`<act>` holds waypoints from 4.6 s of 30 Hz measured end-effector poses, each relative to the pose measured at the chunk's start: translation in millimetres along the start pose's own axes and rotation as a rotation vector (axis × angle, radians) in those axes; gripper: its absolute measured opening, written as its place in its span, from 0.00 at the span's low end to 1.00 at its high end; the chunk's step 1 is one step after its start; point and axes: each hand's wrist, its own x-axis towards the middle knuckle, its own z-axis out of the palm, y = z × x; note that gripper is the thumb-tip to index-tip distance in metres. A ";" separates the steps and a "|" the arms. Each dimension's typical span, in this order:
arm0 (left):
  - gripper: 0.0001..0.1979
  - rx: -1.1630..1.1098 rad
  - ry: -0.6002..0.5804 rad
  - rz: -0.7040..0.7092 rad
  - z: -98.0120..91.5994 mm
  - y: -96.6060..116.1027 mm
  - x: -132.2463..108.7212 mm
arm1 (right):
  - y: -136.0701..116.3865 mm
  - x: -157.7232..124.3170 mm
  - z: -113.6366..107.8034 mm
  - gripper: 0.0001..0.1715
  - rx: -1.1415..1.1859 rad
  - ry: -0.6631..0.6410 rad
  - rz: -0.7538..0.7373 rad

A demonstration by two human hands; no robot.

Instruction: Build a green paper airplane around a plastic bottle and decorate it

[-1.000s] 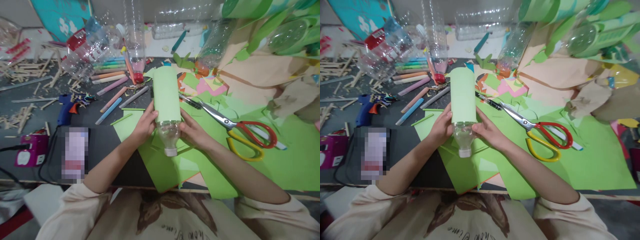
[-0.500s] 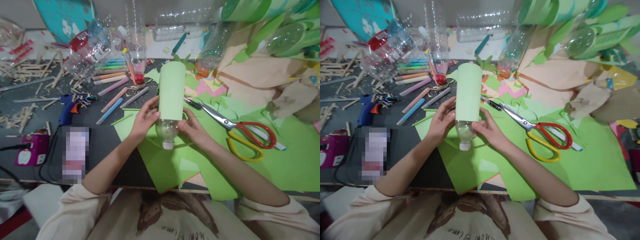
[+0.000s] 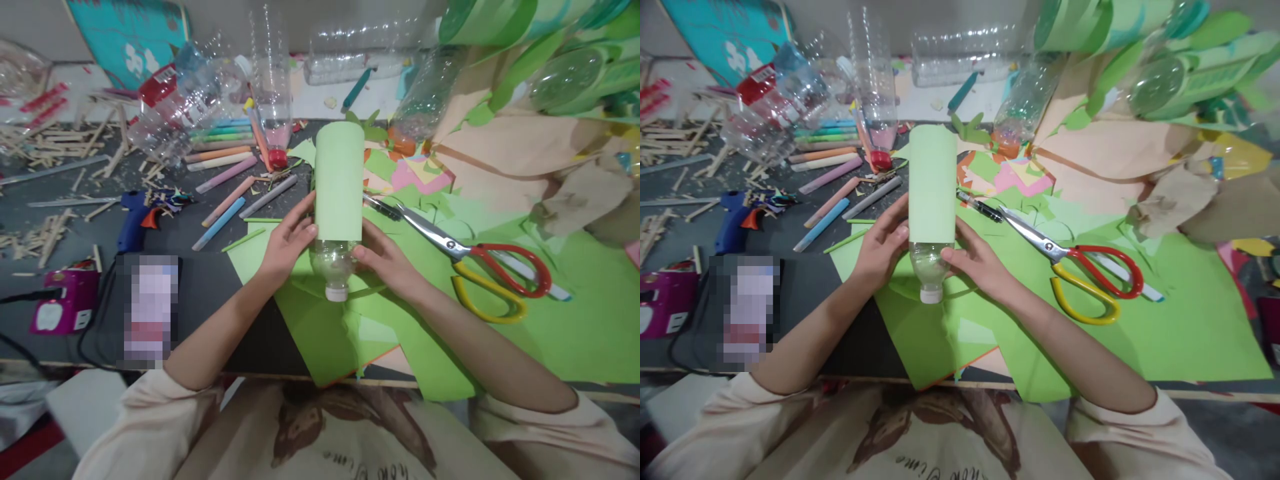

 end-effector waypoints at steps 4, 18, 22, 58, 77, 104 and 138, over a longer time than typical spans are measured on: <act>0.34 -0.002 -0.003 -0.005 -0.4 -0.6 0.5 | 3.9 0.7 -1.0 0.46 0.006 0.031 -0.010; 0.33 0.171 -0.043 -0.012 -6.7 6.3 0.2 | 1.9 3.6 -0.6 0.34 -0.109 0.223 -0.107; 0.33 0.186 -0.065 -0.033 -9.7 8.8 -0.7 | 2.6 3.2 -1.1 0.35 -0.107 0.217 -0.090; 0.26 0.725 -0.026 0.280 0.5 5.5 -19.5 | -19.8 8.0 -32.9 0.05 -1.131 0.542 -0.442; 0.28 0.722 0.002 0.232 -0.9 -0.6 -20.2 | -62.5 1.1 -82.7 0.11 -1.423 0.641 -0.155; 0.25 0.807 0.010 0.527 -5.6 1.5 -14.9 | -29.4 12.5 -21.3 0.22 -1.120 0.427 -0.745; 0.41 0.827 -0.347 0.700 -8.5 10.7 -19.8 | -22.9 -3.2 14.5 0.16 -0.500 0.524 -0.499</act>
